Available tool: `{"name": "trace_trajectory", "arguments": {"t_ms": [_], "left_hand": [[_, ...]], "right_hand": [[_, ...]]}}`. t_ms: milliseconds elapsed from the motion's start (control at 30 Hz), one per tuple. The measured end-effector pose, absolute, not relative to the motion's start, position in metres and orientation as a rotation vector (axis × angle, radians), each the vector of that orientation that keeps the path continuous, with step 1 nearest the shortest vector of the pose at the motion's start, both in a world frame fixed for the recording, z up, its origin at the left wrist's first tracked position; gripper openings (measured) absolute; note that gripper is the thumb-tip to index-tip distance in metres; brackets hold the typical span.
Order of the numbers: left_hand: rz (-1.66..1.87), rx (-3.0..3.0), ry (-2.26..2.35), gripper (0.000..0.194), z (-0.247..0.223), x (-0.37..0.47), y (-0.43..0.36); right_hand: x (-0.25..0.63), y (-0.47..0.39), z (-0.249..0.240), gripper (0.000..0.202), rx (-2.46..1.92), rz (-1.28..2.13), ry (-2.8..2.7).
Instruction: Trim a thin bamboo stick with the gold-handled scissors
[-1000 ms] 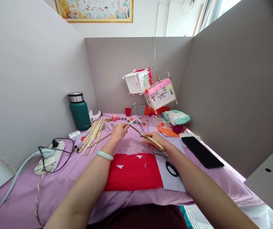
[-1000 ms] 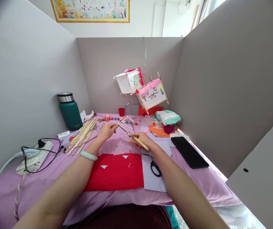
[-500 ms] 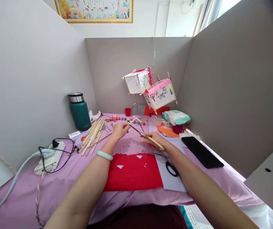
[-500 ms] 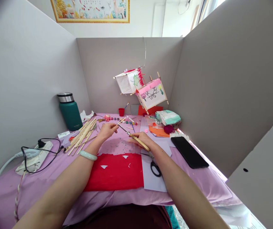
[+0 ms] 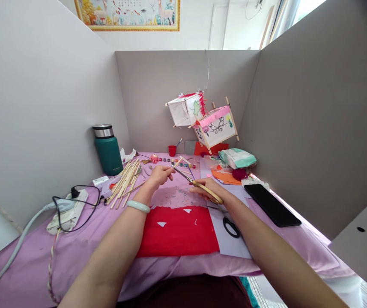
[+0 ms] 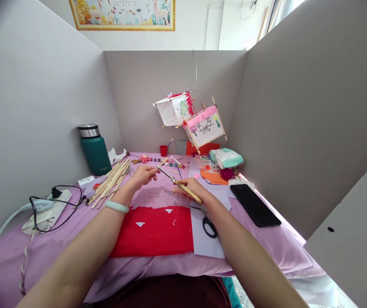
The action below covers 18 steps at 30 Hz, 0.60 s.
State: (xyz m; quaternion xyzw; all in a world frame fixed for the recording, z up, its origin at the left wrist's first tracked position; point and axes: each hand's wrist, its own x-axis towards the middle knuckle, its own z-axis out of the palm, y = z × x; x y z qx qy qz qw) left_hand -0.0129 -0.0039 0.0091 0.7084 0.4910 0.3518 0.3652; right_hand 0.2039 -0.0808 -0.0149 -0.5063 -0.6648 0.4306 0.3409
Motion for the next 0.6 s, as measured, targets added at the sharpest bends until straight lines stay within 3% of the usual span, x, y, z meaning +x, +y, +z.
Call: {"name": "trace_trajectory", "arguments": {"t_ms": [133, 400, 600], "left_hand": [[0.864, 1.734, 1.207, 0.030, 0.009, -0.013, -0.005], [1.059, 2.241, 1.544, 0.025, 0.002, -0.002, -0.002], [1.074, 2.182, 1.424, 0.028, 0.003, -0.007, 0.000]], "right_hand": [[0.204, -0.080, -0.015, 0.045, -1.344, 1.105, -1.740], [0.203, -0.075, -0.018, 0.046, -1.405, 1.078, -1.689], [0.203, -0.077, -0.018, 0.047, -1.372, 1.091, -1.707]]}}
